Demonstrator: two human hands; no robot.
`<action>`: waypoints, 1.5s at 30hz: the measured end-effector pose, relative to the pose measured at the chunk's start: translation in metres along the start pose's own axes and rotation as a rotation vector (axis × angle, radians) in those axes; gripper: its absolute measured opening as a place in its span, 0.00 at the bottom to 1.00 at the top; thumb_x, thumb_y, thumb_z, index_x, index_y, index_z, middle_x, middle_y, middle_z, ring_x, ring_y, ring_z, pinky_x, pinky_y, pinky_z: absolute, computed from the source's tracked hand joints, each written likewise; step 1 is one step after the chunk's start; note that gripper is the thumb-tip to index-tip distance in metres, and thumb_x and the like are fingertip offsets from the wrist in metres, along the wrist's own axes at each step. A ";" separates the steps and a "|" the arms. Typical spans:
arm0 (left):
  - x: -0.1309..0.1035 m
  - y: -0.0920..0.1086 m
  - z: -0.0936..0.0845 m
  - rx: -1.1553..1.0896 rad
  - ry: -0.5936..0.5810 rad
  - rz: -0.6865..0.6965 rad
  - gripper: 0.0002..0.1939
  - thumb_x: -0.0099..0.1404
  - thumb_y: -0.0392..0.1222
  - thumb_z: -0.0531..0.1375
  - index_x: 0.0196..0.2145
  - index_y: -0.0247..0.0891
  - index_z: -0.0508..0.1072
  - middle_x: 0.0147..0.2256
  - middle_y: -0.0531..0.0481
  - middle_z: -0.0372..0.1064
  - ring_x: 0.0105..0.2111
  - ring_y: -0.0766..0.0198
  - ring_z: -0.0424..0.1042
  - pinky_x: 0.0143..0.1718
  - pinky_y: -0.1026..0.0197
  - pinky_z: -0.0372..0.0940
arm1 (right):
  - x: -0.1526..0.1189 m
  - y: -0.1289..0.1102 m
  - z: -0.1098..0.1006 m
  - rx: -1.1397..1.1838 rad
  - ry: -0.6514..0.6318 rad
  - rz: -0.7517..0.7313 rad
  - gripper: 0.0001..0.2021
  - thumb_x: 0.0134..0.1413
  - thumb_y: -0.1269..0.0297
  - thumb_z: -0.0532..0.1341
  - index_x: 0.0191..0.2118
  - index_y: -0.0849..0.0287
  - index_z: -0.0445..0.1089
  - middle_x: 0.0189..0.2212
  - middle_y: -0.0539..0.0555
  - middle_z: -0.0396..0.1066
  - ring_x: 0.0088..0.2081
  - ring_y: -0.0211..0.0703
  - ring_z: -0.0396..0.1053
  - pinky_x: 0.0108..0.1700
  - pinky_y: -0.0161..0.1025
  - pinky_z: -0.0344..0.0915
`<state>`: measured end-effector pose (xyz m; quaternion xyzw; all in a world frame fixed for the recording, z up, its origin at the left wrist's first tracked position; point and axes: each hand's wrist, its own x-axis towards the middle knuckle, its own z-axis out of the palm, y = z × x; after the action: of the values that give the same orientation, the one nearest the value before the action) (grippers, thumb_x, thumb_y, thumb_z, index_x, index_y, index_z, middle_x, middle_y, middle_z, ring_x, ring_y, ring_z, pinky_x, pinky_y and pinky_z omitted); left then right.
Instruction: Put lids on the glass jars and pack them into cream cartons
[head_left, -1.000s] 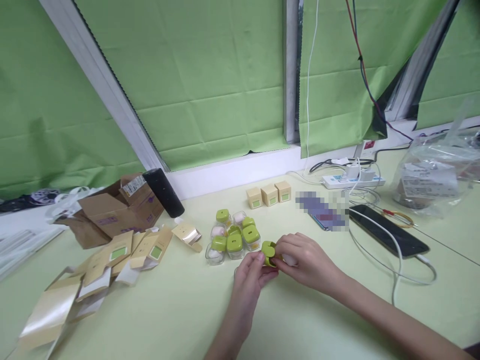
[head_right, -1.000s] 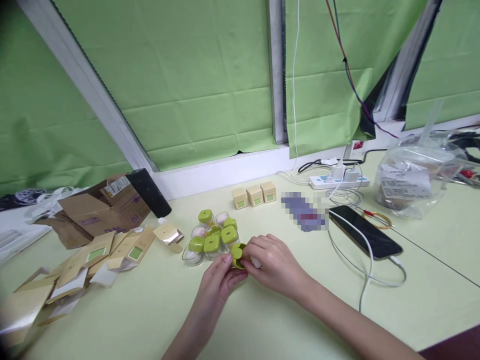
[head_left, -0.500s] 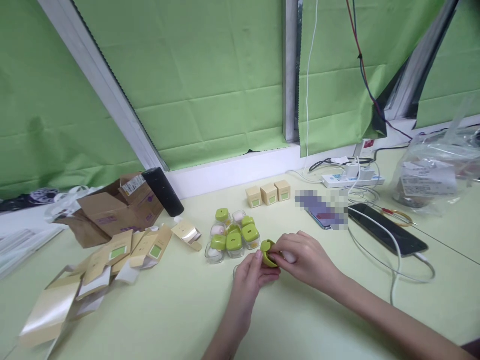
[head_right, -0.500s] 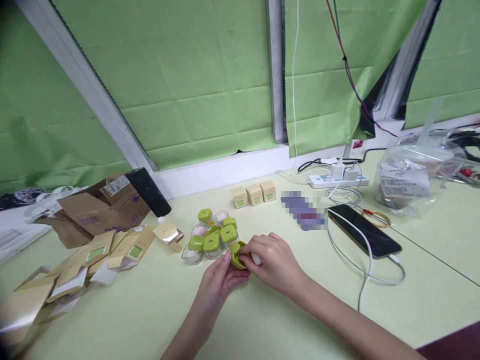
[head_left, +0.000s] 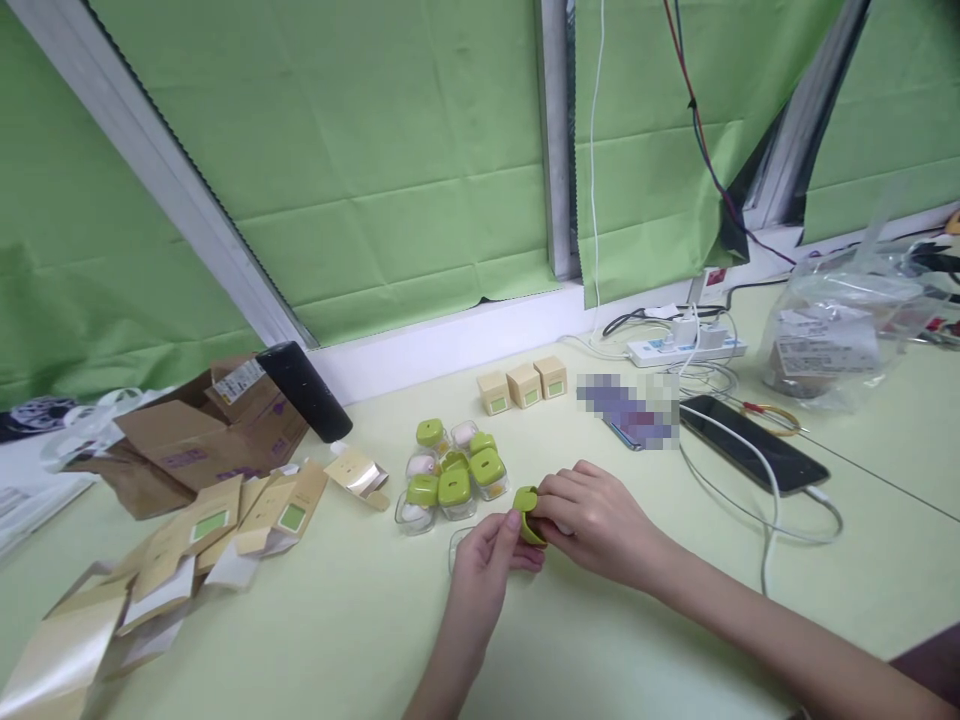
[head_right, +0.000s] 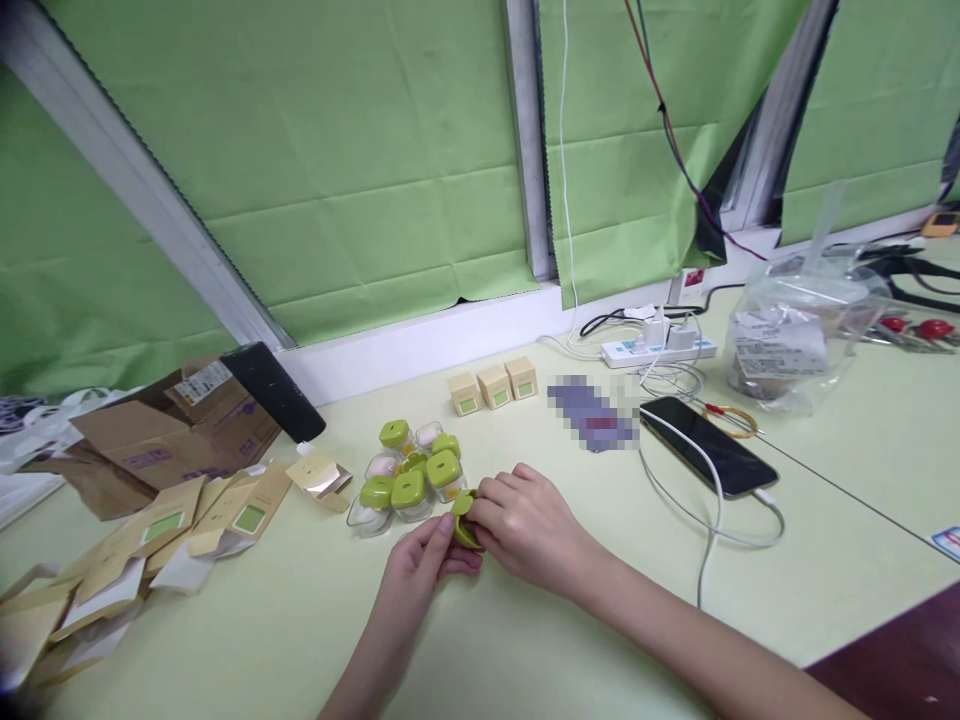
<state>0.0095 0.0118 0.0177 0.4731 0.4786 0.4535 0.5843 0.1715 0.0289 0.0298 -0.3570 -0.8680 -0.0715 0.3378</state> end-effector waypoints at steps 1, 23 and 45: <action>0.000 -0.001 -0.001 0.001 -0.012 0.000 0.22 0.51 0.58 0.62 0.28 0.32 0.72 0.22 0.50 0.71 0.23 0.64 0.71 0.29 0.62 0.69 | 0.000 0.000 0.000 0.001 -0.001 -0.011 0.08 0.55 0.73 0.55 0.27 0.59 0.68 0.24 0.49 0.69 0.26 0.35 0.64 0.29 0.37 0.48; -0.004 0.010 -0.011 0.063 -0.124 0.132 0.08 0.53 0.40 0.61 0.25 0.37 0.64 0.22 0.56 0.62 0.22 0.70 0.62 0.25 0.67 0.58 | 0.006 -0.002 -0.019 0.849 -0.231 0.455 0.06 0.51 0.62 0.60 0.32 0.59 0.69 0.32 0.51 0.68 0.33 0.38 0.67 0.35 0.34 0.63; -0.015 0.014 0.001 -0.220 -0.100 0.016 0.18 0.59 0.51 0.57 0.44 0.40 0.65 0.26 0.53 0.66 0.26 0.66 0.66 0.29 0.63 0.62 | 0.004 -0.016 -0.012 0.532 0.018 0.310 0.20 0.45 0.65 0.65 0.45 0.54 0.61 0.38 0.53 0.69 0.38 0.44 0.68 0.38 0.40 0.64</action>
<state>0.0076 -0.0009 0.0330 0.4318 0.3924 0.4838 0.6523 0.1649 0.0149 0.0431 -0.3834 -0.7885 0.2075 0.4340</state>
